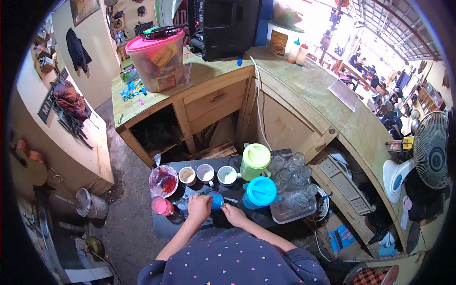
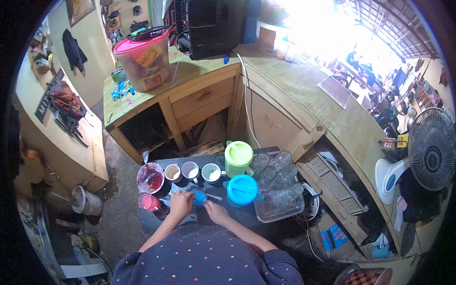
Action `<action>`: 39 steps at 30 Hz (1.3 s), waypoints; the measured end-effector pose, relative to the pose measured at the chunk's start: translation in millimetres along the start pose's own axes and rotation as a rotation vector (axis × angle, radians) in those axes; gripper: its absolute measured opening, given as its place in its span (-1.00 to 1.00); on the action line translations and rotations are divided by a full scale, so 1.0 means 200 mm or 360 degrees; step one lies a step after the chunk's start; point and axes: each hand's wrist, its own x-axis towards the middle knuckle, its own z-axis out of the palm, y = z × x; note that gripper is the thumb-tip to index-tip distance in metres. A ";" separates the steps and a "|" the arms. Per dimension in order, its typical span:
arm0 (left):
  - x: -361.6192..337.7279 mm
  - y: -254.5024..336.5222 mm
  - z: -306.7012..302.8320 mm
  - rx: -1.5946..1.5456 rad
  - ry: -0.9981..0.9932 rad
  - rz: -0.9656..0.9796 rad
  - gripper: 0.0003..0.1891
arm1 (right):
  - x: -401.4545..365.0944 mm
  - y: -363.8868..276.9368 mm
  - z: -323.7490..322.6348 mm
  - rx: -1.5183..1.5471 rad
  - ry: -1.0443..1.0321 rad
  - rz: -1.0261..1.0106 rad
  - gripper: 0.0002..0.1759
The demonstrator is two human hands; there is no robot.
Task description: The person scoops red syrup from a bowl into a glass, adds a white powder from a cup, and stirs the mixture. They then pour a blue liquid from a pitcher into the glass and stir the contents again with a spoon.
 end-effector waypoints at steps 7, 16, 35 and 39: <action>0.02 0.01 -0.03 0.0159 -0.0082 -0.0077 -0.86 | 0.01 0.01 0.00 0.0009 0.0009 -0.0032 -0.66; 0.02 0.00 -0.01 0.0002 -0.0086 -0.0098 -0.85 | 0.00 0.01 0.01 0.0038 -0.0027 -0.0009 -0.66; 0.03 0.02 -0.01 -0.0057 0.0007 -0.0107 -0.82 | 0.01 0.04 0.02 0.0013 0.0004 -0.0053 -0.69; 0.02 0.00 0.01 0.0006 -0.0132 -0.0114 -0.83 | 0.01 0.04 0.02 0.0022 -0.0033 -0.0013 -0.69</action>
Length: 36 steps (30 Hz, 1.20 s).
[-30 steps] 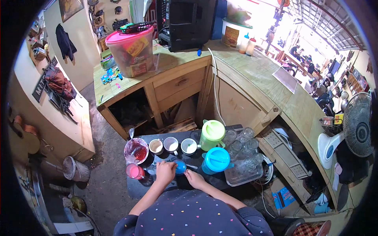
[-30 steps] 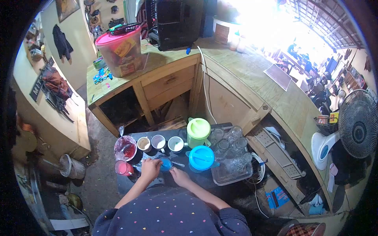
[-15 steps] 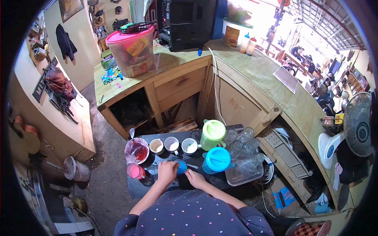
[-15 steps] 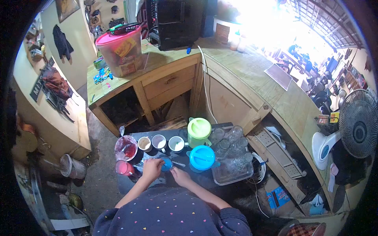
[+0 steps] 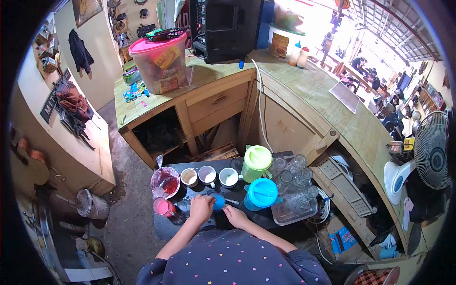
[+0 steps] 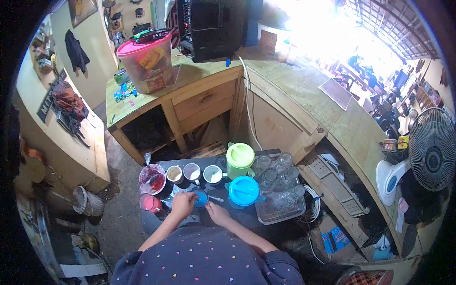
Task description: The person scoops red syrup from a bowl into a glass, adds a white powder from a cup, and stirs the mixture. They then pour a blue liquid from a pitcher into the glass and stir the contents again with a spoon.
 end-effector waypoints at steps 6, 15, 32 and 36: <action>0.00 0.01 -0.01 0.0064 -0.0004 0.0082 -0.85 | 0.00 -0.02 -0.01 -0.0023 -0.0009 0.0027 -0.68; 0.01 0.00 -0.02 0.0091 -0.0042 0.0110 -0.83 | 0.00 0.01 0.01 -0.0040 0.0021 -0.0023 -0.67; 0.01 0.01 -0.01 0.0054 -0.0182 0.0080 -0.82 | -0.01 -0.01 0.00 -0.0015 0.0074 -0.0044 -0.65; 0.02 0.05 -0.05 0.0102 0.0070 0.0177 -0.82 | -0.01 -0.04 -0.03 -0.0034 0.0023 -0.0024 -0.66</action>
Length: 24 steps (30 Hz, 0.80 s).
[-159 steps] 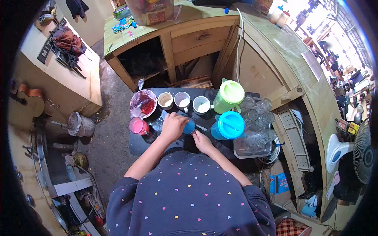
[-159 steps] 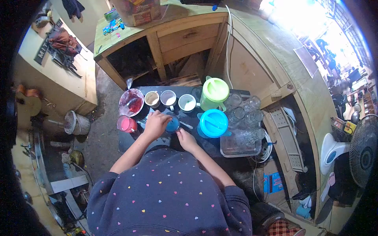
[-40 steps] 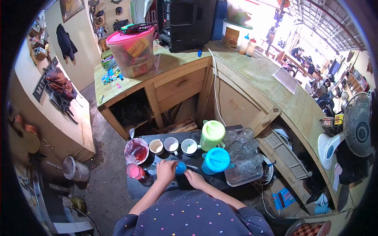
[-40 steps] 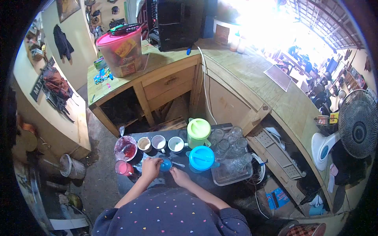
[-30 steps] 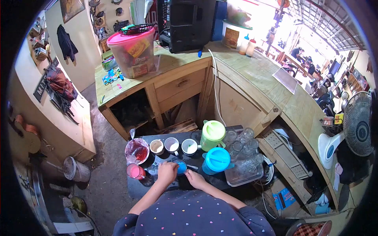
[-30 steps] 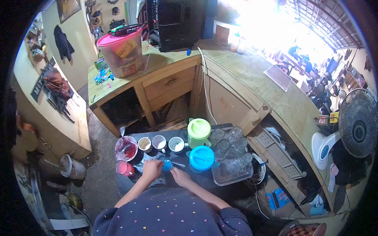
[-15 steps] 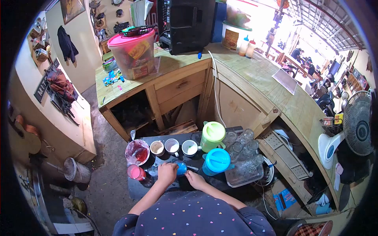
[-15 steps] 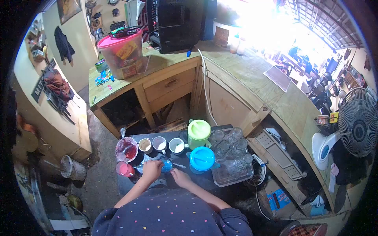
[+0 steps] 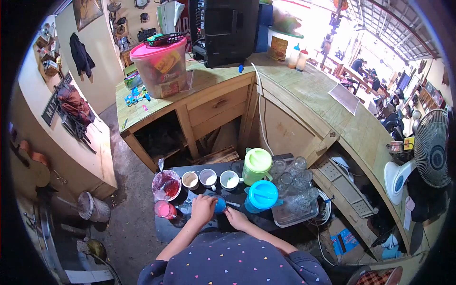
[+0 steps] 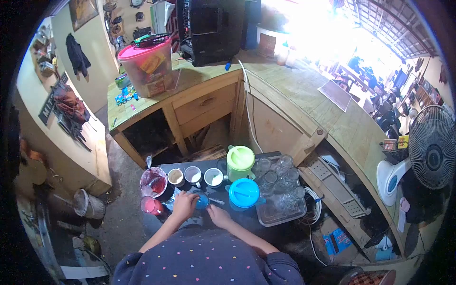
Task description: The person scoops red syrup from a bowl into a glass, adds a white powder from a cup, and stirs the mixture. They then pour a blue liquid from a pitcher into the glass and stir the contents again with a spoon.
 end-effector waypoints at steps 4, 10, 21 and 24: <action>-0.03 -0.02 0.02 0.0181 -0.0138 -0.0018 -0.82 | 0.01 0.00 0.00 -0.0001 -0.0019 0.0003 -0.66; -0.01 -0.01 0.02 0.0118 -0.0049 -0.0015 -0.81 | 0.01 0.01 0.01 0.0002 0.0014 -0.0021 -0.67; 0.00 0.01 0.02 0.0165 -0.0065 0.0090 -0.84 | 0.01 0.02 0.02 -0.0004 -0.0006 0.0012 -0.67; -0.01 -0.02 0.06 0.0090 -0.0143 0.0060 -0.85 | 0.02 0.03 0.02 -0.0035 -0.0006 0.0069 -0.66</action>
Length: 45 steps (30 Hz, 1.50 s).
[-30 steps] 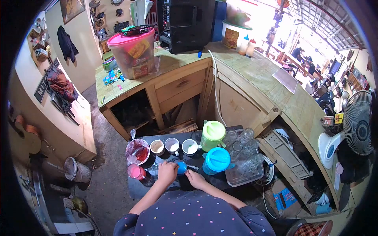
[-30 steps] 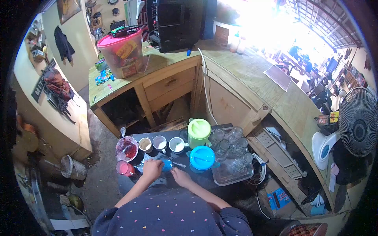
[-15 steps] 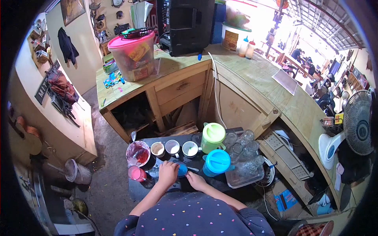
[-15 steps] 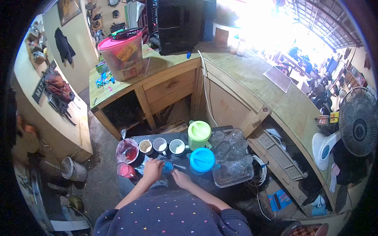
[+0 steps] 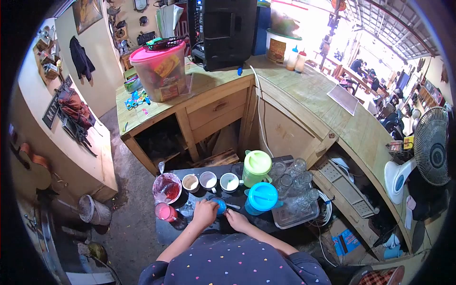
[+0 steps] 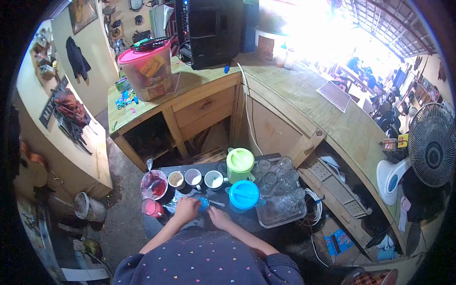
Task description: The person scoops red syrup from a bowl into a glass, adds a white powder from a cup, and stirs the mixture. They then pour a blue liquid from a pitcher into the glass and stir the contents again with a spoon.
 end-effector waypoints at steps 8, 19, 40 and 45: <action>-0.01 0.00 -0.01 0.0081 -0.0079 -0.0047 -0.85 | 0.00 0.02 0.02 0.0022 0.0022 -0.0048 -0.67; 0.03 -0.04 0.01 -0.0052 -0.0075 0.0062 -0.83 | 0.00 0.01 0.01 0.0006 0.0007 -0.0022 -0.66; 0.05 -0.01 -0.09 -0.0167 -0.0087 0.0067 -0.81 | 0.00 0.00 -0.01 0.0020 -0.0023 -0.0024 -0.67; 0.02 -0.01 -0.06 0.0104 -0.0167 0.0010 -0.82 | -0.01 -0.01 -0.02 0.0023 -0.0037 -0.0037 -0.68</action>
